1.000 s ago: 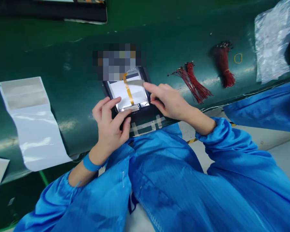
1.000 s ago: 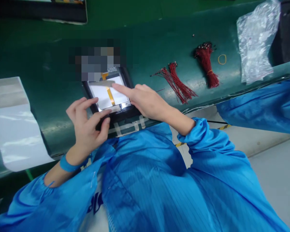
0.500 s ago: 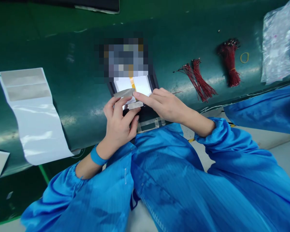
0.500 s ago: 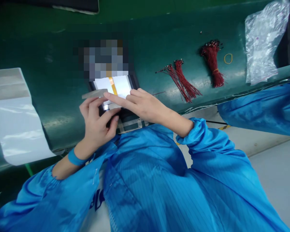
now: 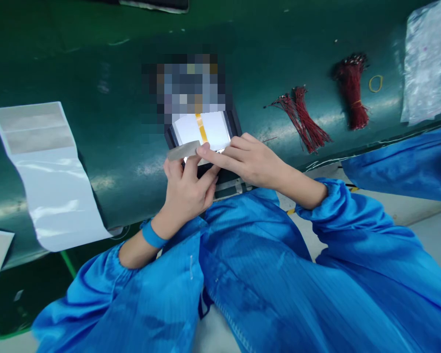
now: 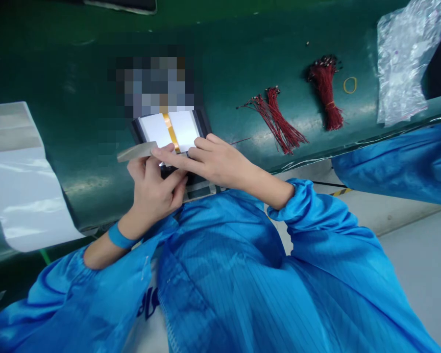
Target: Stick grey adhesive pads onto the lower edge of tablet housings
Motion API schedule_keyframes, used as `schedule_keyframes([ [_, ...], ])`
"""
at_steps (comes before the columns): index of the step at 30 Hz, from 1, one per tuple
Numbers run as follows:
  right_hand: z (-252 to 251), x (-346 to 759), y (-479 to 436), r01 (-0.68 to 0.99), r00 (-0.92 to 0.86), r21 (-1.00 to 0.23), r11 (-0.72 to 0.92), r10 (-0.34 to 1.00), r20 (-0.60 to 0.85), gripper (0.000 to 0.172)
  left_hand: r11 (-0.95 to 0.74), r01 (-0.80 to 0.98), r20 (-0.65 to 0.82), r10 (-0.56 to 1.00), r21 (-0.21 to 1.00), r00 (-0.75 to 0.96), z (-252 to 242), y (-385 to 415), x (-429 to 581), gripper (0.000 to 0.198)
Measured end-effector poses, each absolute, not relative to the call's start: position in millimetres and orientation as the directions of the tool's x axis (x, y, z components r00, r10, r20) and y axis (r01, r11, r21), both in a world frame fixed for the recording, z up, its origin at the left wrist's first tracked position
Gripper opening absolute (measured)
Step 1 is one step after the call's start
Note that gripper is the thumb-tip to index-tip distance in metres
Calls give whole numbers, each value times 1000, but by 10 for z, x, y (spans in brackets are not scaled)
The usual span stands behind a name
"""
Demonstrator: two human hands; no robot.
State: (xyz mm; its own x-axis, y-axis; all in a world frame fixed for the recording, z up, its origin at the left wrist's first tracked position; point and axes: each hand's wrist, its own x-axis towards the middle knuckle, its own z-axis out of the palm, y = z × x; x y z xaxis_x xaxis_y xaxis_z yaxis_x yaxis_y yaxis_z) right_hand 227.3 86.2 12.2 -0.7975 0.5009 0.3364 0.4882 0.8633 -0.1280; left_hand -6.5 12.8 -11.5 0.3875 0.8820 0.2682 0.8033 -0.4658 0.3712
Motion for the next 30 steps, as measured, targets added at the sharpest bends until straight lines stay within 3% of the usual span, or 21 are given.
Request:
schedule_keyframes([
  [4,135,2293,881,475,-815,-144,868,496,299,68,-442,801,180,897,404,404,-28,131,-25,34],
  [6,144,2328,898,499,-794,-236,834,549,262,69,-449,786,158,892,425,425,32,159,16,29],
  [9,171,2410,934,520,-724,-429,739,647,238,74,-501,773,253,865,389,434,94,216,93,17],
  [13,123,2516,925,425,-606,-607,672,709,361,85,-561,775,324,820,291,472,100,263,124,12],
  [17,-133,2535,814,390,-508,-625,677,724,467,88,-622,736,423,762,268,490,96,461,-119,14],
  [20,-306,2517,750,418,-464,-591,691,721,515,89,-553,798,482,781,239,397,119,888,-481,15],
  [25,-334,2517,749,409,-432,-628,662,746,506,91,-257,914,292,942,313,165,66,1841,-925,13],
  [30,-291,2513,771,394,-466,-590,705,706,532,95,-119,964,77,992,238,104,74,2325,-886,24],
])
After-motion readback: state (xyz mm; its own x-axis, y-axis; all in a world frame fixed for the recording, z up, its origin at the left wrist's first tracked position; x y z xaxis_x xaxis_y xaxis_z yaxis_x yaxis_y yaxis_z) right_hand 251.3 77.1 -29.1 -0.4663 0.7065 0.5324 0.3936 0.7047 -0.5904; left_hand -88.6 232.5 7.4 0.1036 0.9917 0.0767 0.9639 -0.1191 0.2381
